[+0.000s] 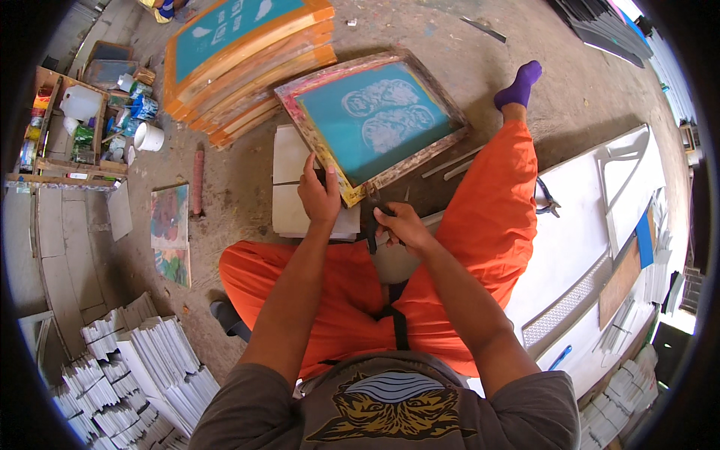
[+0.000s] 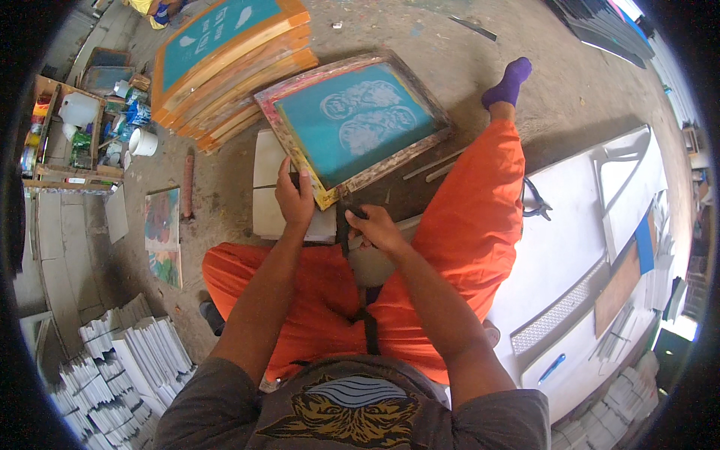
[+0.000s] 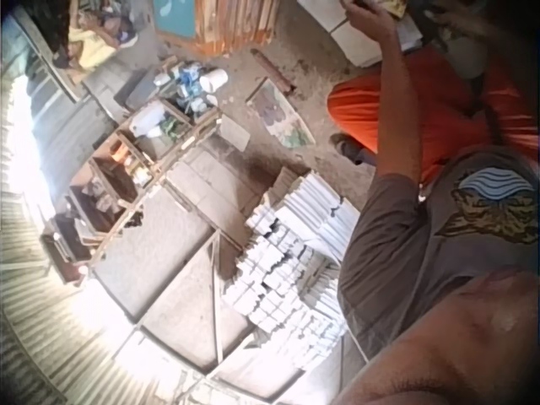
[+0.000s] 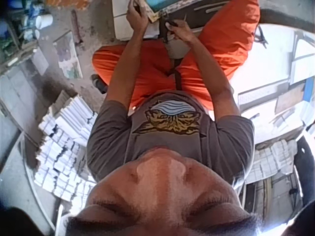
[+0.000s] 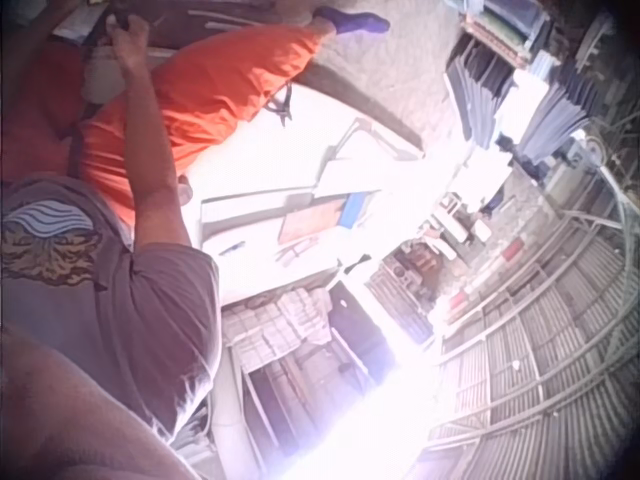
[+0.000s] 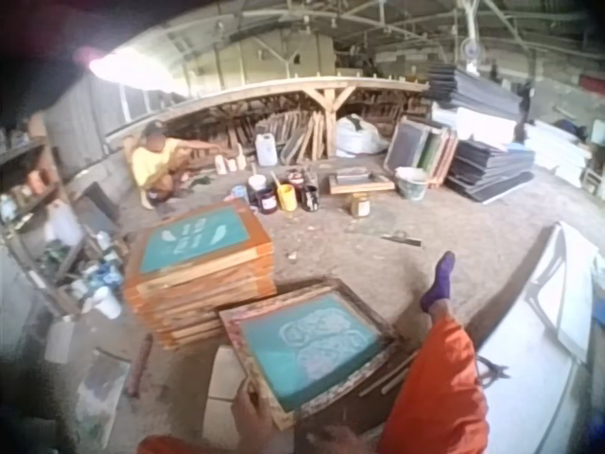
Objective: The person sits on the floor and uses a small knife to scrape the edges of a screen printing frame. They then pick up a stack of white paper, place it on the floor, and use pliers to adjust the frame's corner clamps.
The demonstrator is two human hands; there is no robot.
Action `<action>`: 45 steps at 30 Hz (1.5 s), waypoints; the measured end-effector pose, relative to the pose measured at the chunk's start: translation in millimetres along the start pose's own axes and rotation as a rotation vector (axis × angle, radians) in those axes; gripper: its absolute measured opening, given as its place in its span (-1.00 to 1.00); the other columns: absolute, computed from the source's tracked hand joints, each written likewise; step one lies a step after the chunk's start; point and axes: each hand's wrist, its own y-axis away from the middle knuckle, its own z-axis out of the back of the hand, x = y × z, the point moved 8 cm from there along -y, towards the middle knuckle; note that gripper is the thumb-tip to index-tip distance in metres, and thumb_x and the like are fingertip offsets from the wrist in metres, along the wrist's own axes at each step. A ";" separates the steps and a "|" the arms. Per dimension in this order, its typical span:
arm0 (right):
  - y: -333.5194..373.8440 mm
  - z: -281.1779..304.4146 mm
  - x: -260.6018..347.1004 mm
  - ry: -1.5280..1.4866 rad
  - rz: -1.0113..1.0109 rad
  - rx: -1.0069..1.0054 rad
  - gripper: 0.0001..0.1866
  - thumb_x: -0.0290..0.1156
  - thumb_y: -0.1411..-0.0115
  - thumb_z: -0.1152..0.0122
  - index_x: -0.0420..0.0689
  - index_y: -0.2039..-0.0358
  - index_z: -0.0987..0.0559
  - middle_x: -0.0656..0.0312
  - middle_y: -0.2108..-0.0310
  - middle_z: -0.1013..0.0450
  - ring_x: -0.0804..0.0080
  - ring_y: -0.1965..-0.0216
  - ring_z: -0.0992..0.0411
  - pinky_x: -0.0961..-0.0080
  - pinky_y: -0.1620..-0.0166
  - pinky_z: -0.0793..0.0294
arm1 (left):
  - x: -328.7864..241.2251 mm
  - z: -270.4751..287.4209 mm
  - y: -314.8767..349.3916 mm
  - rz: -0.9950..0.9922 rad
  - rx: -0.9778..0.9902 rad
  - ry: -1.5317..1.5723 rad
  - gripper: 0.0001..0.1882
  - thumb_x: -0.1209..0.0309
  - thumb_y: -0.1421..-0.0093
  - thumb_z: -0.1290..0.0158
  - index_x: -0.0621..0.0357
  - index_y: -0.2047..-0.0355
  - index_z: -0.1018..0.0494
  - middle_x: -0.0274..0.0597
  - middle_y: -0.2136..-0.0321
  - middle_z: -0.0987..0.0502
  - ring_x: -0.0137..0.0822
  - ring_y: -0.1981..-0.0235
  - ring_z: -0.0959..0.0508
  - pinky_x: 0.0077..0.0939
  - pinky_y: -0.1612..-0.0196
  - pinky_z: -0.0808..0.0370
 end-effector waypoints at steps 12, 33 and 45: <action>-0.6 -26.0 -4.2 -0.426 -0.078 0.026 -0.68 -0.06 -0.47 -0.16 -0.08 0.18 -0.49 0.31 0.50 -0.50 0.60 0.67 -0.21 0.39 0.51 -0.41 | 2.9 -0.8 0.2 -0.007 -0.009 0.015 -0.43 0.15 -0.41 -0.08 0.17 -0.31 -0.34 0.20 0.06 -0.58 0.16 0.11 -0.58 -0.01 0.02 -0.48; -8.4 3.5 3.2 0.483 0.140 -0.628 -0.47 -0.09 -0.05 -0.51 -0.34 0.29 -0.54 -0.14 0.40 -0.60 -0.12 0.25 -0.61 0.07 0.17 -0.59 | 1.7 -0.3 -0.2 -0.029 -0.011 0.008 -0.42 0.14 -0.42 -0.06 0.18 -0.33 -0.32 0.21 0.03 -0.58 0.15 0.05 -0.56 0.00 -0.04 -0.43; -13.0 20.4 25.8 0.713 0.134 -0.435 -0.28 -0.21 0.06 -0.47 -0.32 0.01 -0.31 -0.40 0.20 -0.54 -0.36 0.10 -0.57 -0.09 -0.02 -0.58 | -4.4 0.7 -0.6 -0.008 0.041 -0.032 -0.44 0.21 -0.45 -0.05 0.38 -0.28 -0.33 0.23 -0.03 -0.56 0.10 0.05 -0.60 -0.11 -0.05 -0.50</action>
